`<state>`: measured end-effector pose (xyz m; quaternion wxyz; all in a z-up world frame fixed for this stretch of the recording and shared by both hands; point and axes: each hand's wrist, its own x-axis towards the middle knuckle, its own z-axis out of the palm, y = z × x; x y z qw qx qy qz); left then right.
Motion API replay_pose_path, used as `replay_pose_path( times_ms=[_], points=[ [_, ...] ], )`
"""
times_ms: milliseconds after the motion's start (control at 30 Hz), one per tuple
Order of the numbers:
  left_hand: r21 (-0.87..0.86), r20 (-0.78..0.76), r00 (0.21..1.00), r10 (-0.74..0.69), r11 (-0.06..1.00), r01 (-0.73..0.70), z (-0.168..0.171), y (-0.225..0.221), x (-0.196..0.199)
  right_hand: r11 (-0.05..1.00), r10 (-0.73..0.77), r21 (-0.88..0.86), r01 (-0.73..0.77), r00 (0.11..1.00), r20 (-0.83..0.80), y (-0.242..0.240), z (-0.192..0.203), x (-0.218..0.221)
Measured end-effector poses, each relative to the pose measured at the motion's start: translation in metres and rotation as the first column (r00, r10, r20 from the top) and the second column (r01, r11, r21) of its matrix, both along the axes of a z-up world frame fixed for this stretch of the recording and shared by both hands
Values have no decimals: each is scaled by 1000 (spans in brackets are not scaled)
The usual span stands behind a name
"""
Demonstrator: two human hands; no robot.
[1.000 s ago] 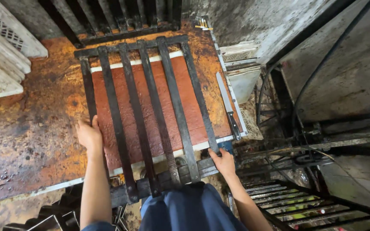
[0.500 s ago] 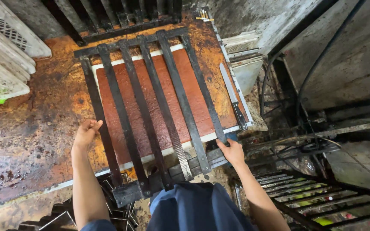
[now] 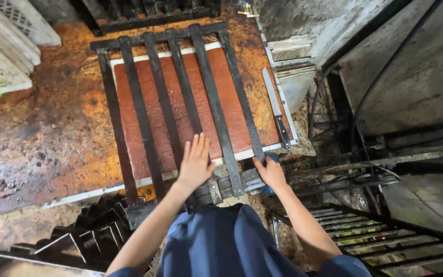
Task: Trimming and cutting a large sheet of baked goods into strips using a knife and a manual multi-blade cutter
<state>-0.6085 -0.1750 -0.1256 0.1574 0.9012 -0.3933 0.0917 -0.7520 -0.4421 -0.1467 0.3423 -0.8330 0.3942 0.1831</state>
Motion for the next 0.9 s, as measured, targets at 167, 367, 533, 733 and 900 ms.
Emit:
replay_pose_path(
  times_ms=[167, 367, 533, 733, 900],
  points=[
    [147, -76, 985, 153, 979, -141, -15, -40, -13, 981, 192, 9, -191, 978, -84, -11, 3, 4],
    [145, -128, 981, 145, 981, -126, -28, -41, -6, 912, 87, -408, -27, 988, 131, -94, 58, 46],
    [250, -112, 979, 169, 959, -136, -46, -53, 0, 898, 208, -377, -225, 974, -87, -118, 14, 92],
    [171, -65, 987, 145, 976, -132, -54, -59, -7, 953, 204, -267, -142, 954, 220, -88, 12, 135],
    [146, -81, 983, 166, 977, -153, -27, -58, -16, 935, 344, -236, -265, 841, 418, 1, 100, 204]
  ],
)
